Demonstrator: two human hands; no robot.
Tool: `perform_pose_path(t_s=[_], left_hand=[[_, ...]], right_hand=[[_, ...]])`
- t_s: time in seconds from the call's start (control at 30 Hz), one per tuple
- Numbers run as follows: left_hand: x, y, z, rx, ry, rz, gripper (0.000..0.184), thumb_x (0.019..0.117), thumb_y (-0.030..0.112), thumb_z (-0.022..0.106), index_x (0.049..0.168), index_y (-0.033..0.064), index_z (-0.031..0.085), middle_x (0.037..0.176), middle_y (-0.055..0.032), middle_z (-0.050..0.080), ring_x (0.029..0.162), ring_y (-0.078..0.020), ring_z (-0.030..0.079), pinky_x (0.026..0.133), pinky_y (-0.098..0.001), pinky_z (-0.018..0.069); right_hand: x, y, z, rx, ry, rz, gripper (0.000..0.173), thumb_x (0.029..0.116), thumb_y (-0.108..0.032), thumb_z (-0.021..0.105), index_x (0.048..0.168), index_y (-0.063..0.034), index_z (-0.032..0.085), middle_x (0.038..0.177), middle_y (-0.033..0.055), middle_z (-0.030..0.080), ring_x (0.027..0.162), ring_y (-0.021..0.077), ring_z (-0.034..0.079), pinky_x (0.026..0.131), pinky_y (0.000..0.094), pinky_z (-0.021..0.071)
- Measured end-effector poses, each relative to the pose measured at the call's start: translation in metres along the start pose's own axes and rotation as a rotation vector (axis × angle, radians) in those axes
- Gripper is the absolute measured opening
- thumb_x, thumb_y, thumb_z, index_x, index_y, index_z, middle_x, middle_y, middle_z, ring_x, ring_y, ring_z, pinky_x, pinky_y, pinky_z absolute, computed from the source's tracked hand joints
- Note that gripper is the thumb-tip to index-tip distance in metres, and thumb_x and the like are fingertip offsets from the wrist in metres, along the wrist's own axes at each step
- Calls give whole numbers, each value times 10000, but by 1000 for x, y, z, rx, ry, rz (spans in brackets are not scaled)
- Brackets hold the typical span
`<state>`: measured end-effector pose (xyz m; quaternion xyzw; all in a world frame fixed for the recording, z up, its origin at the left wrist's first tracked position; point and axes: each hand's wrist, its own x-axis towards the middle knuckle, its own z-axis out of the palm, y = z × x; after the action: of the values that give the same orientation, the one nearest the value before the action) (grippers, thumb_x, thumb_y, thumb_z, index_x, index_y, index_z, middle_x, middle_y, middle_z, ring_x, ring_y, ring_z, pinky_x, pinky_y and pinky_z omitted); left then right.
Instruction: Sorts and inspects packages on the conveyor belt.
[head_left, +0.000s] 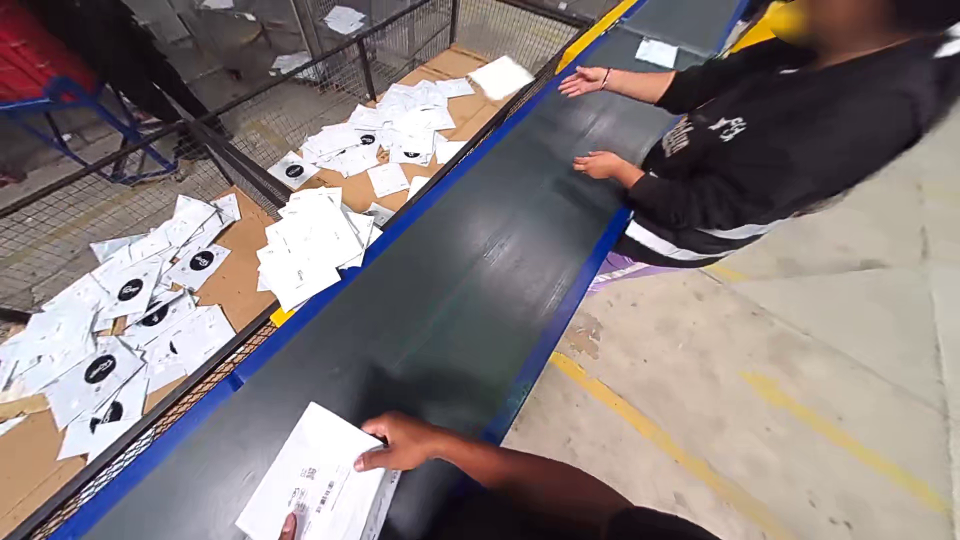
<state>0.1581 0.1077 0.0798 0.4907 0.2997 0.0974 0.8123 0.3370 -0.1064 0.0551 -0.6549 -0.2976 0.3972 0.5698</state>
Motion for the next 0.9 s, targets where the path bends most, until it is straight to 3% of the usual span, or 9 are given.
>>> perform_pose_path(t_s=[0.17,0.27,0.33,0.5,0.6,0.7,0.9], left_hand=[[-18,-21,-2,-35,-72,11,232,1075,157,482,1293,159,560,1129,41,736,1039,-70,707,969,-313,582],[-32,-30,1,-184,-78,-41,239,1077,233,483,1300,180,550,1130,19,741,1053,-103,713,961,-357,590],[-44,-30,6,-229,-72,-86,242,1072,211,487,1305,165,532,1109,-8,748,1028,-130,725,937,-385,603],[-54,-12,50,23,-6,-75,374,1045,130,548,1399,28,484,1147,-123,719,996,-212,729,877,-432,628],[-50,4,54,39,-139,-40,340,1054,119,548,1356,-34,510,1136,-192,715,995,-286,731,895,-490,621],[-35,14,71,32,-276,2,271,1065,111,528,1283,-47,556,1085,-189,729,955,-286,741,881,-487,625],[-45,9,83,20,-363,7,253,1069,104,516,1270,-45,558,1073,-183,731,958,-277,742,877,-474,627]], right_hand=[[-49,-7,11,122,133,-22,264,986,-265,698,1020,-7,659,798,79,669,717,139,653,686,345,555],[-62,-9,14,94,195,-40,262,991,-279,690,1001,-18,661,797,72,670,725,139,656,691,352,554],[-71,-10,21,96,248,-45,252,995,-280,684,1015,-29,668,828,68,688,756,136,674,718,354,573],[-101,-27,27,133,478,-28,219,983,-237,703,1082,-42,694,924,58,741,829,136,721,790,357,624],[-115,-32,30,165,518,-41,220,1020,-216,651,1108,-20,698,926,67,751,826,152,729,772,354,630],[-132,-41,21,182,562,-83,244,1053,-217,598,1116,-3,696,916,88,748,809,171,731,750,352,630],[-167,-48,31,195,623,-99,254,1068,-208,571,1128,8,691,933,98,752,826,180,740,768,354,637]])
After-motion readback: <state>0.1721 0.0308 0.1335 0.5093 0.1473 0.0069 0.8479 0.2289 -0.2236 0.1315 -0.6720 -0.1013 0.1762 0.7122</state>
